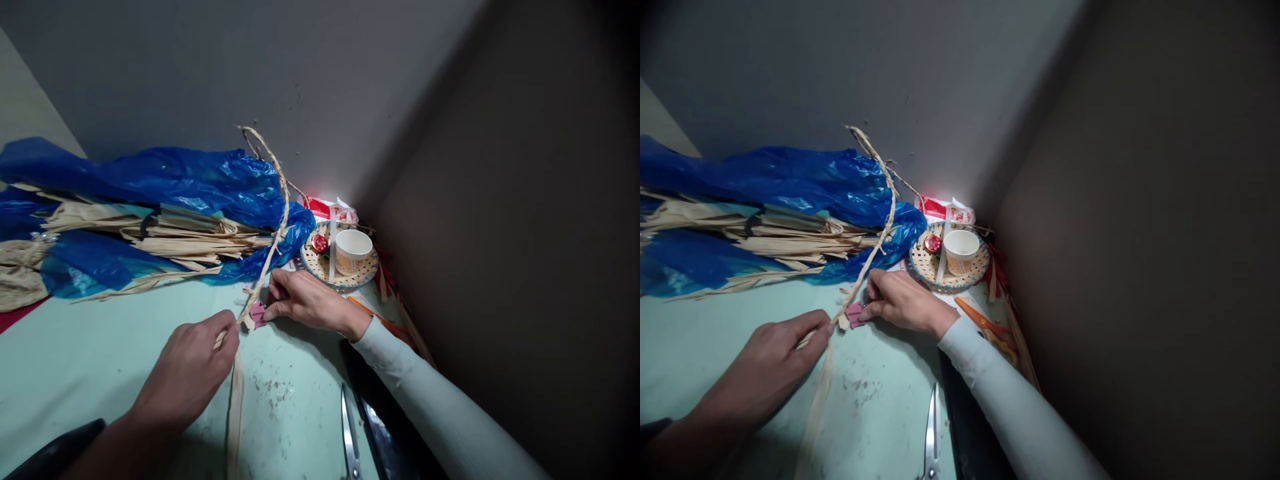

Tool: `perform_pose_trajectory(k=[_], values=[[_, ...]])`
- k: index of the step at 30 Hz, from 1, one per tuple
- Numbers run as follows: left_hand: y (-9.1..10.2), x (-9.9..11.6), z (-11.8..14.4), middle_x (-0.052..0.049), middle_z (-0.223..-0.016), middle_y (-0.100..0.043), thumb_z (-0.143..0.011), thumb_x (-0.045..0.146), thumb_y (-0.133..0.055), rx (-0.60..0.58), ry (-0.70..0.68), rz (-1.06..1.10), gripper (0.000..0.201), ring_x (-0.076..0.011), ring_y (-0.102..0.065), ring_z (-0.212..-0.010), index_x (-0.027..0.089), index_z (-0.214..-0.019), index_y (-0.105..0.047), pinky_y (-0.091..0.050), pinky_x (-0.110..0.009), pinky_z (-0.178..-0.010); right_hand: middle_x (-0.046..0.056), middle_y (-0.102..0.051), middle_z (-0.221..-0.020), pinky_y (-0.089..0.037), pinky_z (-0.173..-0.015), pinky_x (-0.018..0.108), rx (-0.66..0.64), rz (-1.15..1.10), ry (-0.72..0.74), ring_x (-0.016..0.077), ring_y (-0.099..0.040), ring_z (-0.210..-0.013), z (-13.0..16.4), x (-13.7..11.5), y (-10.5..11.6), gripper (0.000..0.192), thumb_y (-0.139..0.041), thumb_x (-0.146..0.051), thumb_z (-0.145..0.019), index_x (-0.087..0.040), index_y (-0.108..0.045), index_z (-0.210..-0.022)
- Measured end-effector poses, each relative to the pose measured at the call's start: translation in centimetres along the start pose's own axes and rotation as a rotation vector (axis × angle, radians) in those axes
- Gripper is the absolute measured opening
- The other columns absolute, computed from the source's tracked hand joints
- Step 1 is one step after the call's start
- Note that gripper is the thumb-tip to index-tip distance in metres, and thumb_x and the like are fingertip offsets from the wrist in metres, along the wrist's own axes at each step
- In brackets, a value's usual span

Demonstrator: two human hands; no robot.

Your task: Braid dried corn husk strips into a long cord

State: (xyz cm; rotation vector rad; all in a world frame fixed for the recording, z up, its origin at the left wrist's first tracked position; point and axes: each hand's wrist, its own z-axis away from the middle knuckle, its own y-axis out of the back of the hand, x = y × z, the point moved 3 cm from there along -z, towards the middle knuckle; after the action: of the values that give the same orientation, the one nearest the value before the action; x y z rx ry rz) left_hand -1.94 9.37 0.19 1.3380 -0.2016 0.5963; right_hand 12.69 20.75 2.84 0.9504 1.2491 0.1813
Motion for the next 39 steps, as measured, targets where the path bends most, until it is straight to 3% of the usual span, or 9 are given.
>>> perform_pose_trajectory(k=[9, 13, 22, 31, 39], values=[[0.5, 0.6, -1.2, -0.004, -0.074, -0.065, -0.093, 0.039, -0.026, -0.063, -0.104, -0.094, 0.035, -0.0236, -0.056, -0.072, 0.026, -0.069, -0.048, -0.031, -0.034, -0.066, -0.007, -0.043, -0.066, -0.025, -0.06, 0.026, 0.009, 0.03, 0.017, 0.0111, -0.036, -0.062, 0.0, 0.1, -0.2, 0.043, -0.075, -0.024, -0.085, -0.021, -0.035, -0.071], [0.7, 0.4, -1.4, -0.003, -0.067, -0.061, -0.092, 0.038, -0.028, -0.034, -0.099, -0.162, 0.033, -0.0228, -0.055, -0.067, 0.026, -0.065, -0.042, -0.03, -0.034, -0.064, -0.007, -0.041, -0.065, -0.024, -0.061, 0.026, 0.022, 0.042, 0.022, 0.011, -0.036, -0.063, -0.1, 0.2, -0.3, 0.046, -0.078, -0.027, -0.083, -0.021, -0.034, -0.071], [0.8, 0.1, -1.2, -0.001, -0.062, -0.052, -0.088, 0.041, -0.028, 0.029, -0.079, -0.097, 0.029, -0.0217, -0.05, -0.063, 0.026, -0.066, -0.039, -0.03, -0.033, -0.064, -0.008, -0.042, -0.065, -0.024, -0.059, 0.025, 0.033, 0.031, -0.005, 0.0103, -0.033, -0.061, 0.1, -0.1, -0.3, 0.044, -0.077, -0.024, -0.083, -0.021, -0.035, -0.07], [0.4, 0.0, -1.5, -0.004, -0.068, -0.062, -0.092, 0.034, -0.027, -0.047, -0.148, -0.228, 0.027, -0.0244, -0.058, -0.067, 0.026, -0.07, -0.041, -0.029, -0.033, -0.064, -0.007, -0.043, -0.064, -0.024, -0.059, 0.025, 0.034, 0.025, -0.026, 0.0103, -0.035, -0.061, 0.1, -0.4, -0.2, 0.046, -0.078, -0.029, -0.083, -0.021, -0.035, -0.069], [0.5, -0.1, -1.7, -0.01, -0.081, -0.072, -0.096, 0.034, -0.022, -0.104, -0.191, -0.281, 0.034, -0.0335, -0.067, -0.083, 0.026, -0.077, -0.049, -0.034, -0.036, -0.069, -0.004, -0.055, -0.077, -0.035, -0.063, 0.024, 0.04, -0.068, -0.096, 0.012, -0.048, -0.068, 0.7, 0.3, -0.5, 0.028, -0.072, -0.039, -0.087, -0.018, -0.053, -0.089]])
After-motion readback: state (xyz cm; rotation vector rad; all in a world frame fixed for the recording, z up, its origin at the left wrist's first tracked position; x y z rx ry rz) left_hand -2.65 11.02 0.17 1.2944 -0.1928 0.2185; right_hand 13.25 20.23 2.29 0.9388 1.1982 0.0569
